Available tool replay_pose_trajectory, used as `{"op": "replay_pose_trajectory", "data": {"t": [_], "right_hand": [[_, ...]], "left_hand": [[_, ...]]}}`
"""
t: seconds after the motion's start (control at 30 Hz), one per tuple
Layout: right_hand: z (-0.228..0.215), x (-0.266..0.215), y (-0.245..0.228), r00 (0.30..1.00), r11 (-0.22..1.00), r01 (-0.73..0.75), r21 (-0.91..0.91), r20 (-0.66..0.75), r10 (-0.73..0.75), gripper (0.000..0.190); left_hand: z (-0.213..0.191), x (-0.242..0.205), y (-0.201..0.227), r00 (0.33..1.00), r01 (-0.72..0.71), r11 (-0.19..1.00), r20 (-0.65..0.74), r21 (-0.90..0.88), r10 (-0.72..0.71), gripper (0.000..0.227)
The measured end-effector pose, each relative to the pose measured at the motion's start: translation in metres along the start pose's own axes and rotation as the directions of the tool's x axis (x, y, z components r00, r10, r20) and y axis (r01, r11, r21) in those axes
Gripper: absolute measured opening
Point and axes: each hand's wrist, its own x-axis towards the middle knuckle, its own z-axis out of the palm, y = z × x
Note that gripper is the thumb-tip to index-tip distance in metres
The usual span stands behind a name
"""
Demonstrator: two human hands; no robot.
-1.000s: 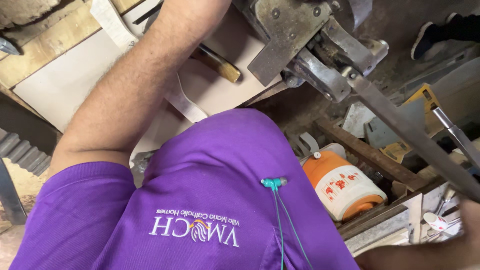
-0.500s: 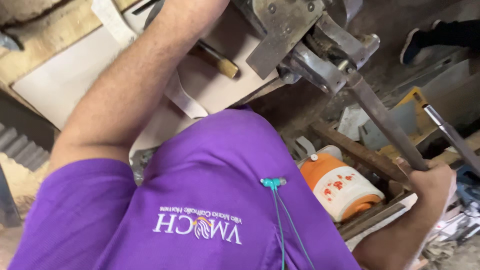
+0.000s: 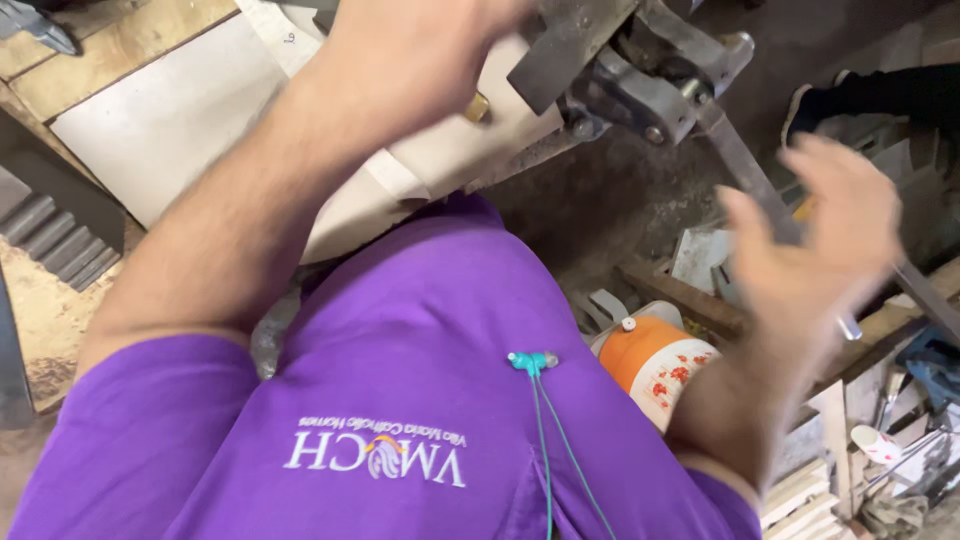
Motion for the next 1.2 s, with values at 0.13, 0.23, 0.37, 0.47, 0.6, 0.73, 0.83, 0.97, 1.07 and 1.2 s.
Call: {"op": "replay_pose_trajectory", "data": {"t": [0.13,0.23,0.37,0.47,0.6,0.73,0.83,0.97,1.07,1.2], "right_hand": [[0.02,0.055,-0.104,0.928,0.931,0.366,-0.004,0.069,-0.365,0.056],[0.06,0.069,-0.13,0.862,0.872,0.385,0.301,0.22,-0.456,0.032],[0.109,0.053,-0.159,0.918,0.738,-0.071,0.672,0.333,-0.216,0.018],[0.14,0.041,-0.204,0.91,0.519,-0.32,0.793,0.41,-0.064,0.018],[0.161,0.035,-0.239,0.937,0.485,-0.037,0.874,0.199,-0.288,0.037],[0.18,0.034,-0.235,0.984,0.792,0.131,0.596,0.017,-0.176,0.063],[0.206,0.037,-0.228,0.984,0.946,0.04,0.321,0.152,-0.093,0.063],[0.214,0.04,-0.227,0.911,0.877,-0.163,0.453,0.409,-0.042,0.041],[0.203,0.03,-0.233,0.802,0.379,-0.534,0.756,0.594,-0.055,0.035],[0.18,0.013,-0.247,0.878,-0.036,-0.465,0.884,0.456,-0.148,0.038]], "left_hand": [[-0.066,-0.029,0.038,0.944,-0.331,0.944,0.001,-0.005,0.331,0.014],[-0.081,-0.057,0.04,0.953,-0.299,0.95,0.024,-0.089,0.302,0.008],[-0.069,-0.117,0.035,0.933,0.019,0.994,-0.356,-0.109,-0.057,0.019],[-0.049,-0.145,0.038,0.816,0.267,0.721,-0.248,-0.64,-0.523,0.02],[-0.033,-0.172,0.034,0.714,0.3,0.327,-0.016,-0.896,-0.7,0.013],[-0.042,-0.198,-0.003,0.759,0.163,0.519,-0.229,-0.839,-0.609,0.01],[-0.042,-0.216,-0.015,0.643,0.456,0.472,-0.087,-0.755,-0.761,0.025],[-0.037,-0.219,-0.016,0.669,0.279,0.347,-0.078,-0.895,-0.739,0.024],[-0.032,-0.223,-0.016,0.657,0.199,0.199,-0.02,-0.96,-0.754,0.023],[-0.012,-0.227,-0.021,0.625,0.095,-0.015,0.071,-0.995,-0.777,0.016]]}}
